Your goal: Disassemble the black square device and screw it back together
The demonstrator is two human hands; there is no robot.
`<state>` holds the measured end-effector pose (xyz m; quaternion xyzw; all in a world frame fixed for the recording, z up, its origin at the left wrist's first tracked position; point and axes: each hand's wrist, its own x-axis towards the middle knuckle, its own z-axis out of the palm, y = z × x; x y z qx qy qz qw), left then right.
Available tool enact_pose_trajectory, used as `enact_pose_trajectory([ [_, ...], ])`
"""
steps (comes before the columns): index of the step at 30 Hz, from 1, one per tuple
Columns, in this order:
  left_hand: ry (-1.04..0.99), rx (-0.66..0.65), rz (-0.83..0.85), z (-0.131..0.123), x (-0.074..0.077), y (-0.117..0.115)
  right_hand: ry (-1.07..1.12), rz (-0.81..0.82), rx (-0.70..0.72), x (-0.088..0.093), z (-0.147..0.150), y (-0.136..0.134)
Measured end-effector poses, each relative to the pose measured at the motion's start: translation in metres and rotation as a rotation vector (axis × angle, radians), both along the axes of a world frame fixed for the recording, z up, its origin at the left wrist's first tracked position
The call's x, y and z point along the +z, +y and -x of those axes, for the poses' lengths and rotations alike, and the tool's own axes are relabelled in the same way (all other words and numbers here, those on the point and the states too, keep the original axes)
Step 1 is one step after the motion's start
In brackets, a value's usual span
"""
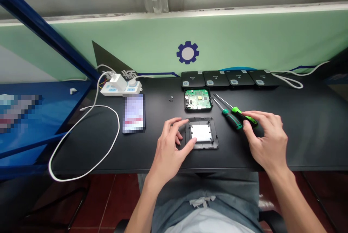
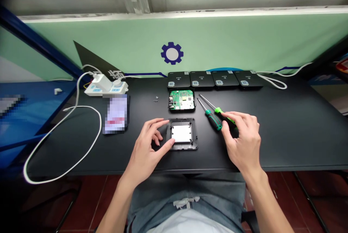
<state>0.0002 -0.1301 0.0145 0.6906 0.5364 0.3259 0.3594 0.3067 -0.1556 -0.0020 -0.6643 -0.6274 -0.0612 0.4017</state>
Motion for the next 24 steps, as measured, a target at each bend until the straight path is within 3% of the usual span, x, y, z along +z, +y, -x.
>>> enact_pose_trajectory([
  [6,-0.136,0.047,-0.079,0.004,0.007,0.018,0.005,0.014,-0.011,0.001,0.001,0.001],
  [9,-0.015,0.100,-0.201,0.011,0.016,0.046,0.007,0.020,-0.013,-0.001,0.001,0.001],
  [13,0.241,0.073,-0.304,0.019,0.023,0.095,0.017,0.024,-0.015,-0.003,0.000,0.002],
  [18,0.438,0.044,-0.272,0.021,0.012,0.135,0.032,0.018,-0.022,-0.004,-0.001,0.003],
  [24,0.454,0.026,-0.294,0.021,0.002,0.146,0.060,0.037,-0.020,-0.002,0.000,0.003],
])
